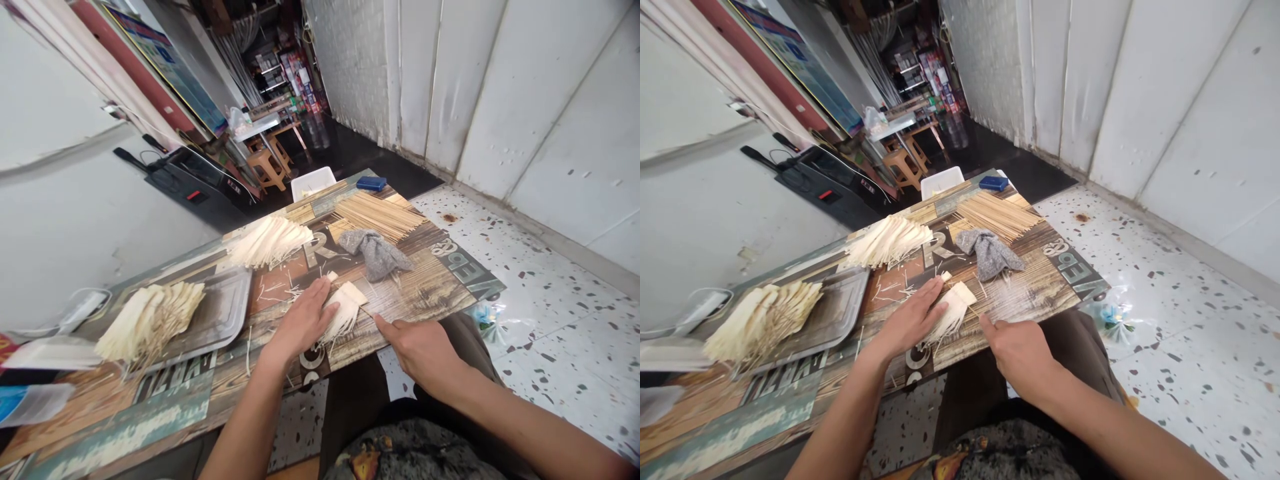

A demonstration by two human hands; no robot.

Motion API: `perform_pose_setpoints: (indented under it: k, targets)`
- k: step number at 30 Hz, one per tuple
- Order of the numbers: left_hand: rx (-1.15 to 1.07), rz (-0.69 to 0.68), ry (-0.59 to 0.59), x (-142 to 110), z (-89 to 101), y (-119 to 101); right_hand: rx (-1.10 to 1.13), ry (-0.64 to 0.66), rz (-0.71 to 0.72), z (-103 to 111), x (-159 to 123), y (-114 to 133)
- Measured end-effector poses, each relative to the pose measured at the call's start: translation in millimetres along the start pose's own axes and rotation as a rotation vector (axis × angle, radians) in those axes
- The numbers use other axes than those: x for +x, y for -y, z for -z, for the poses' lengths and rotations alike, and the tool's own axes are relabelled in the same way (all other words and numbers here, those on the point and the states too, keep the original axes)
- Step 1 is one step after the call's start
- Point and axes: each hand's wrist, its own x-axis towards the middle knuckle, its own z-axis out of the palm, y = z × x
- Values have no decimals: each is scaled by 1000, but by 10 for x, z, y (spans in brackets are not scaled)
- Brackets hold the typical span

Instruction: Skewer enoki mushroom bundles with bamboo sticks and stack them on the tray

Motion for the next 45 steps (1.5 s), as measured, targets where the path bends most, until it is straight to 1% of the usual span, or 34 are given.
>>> perform_pose_setpoints:
  k: [2, 8, 14, 18, 20, 22, 25, 27, 28, 34, 38, 41, 43, 44, 45]
  targets:
    - [8, 2, 5, 1, -5, 3, -4, 4, -1, 8, 20, 13]
    - [21, -4, 10, -1, -35, 28, -15, 78, -8, 68, 135, 52]
    - [13, -22, -30, 4, -61, 59, -9, 83, -3, 74, 289, 66]
    - [28, -30, -23, -1, -63, 68, -12, 70, -9, 68, 331, 76]
    - [39, -20, -13, -9, -73, 34, -20, 59, -17, 72, 341, 90]
    - [66, 24, -34, -14, -99, -38, -33, 44, -26, 81, 352, 109]
    - [133, 103, -140, 3, -166, -178, -55, 25, -38, 100, 370, 132]
    - [141, 102, -191, 33, -214, -247, -64, 19, -38, 114, 375, 137]
    - [130, 89, -197, 51, -234, -264, -65, 17, -33, 120, 374, 137]
    - [54, 37, -171, 106, -292, -211, -49, 15, -24, 102, 376, 152]
    - [6, 40, -176, 115, -327, -219, -20, 3, -31, 56, 466, 180]
    - [-47, 36, -188, 121, -281, -212, 7, -29, -43, 32, 542, 162]
    - [-90, 26, -203, 87, -179, -142, 31, -70, -47, 23, 559, 118]
    - [-116, 39, -238, 49, -115, -81, 44, -99, -48, 22, 555, 89]
    - [-150, 67, -296, -5, -52, -6, 55, -134, -49, 22, 545, 58]
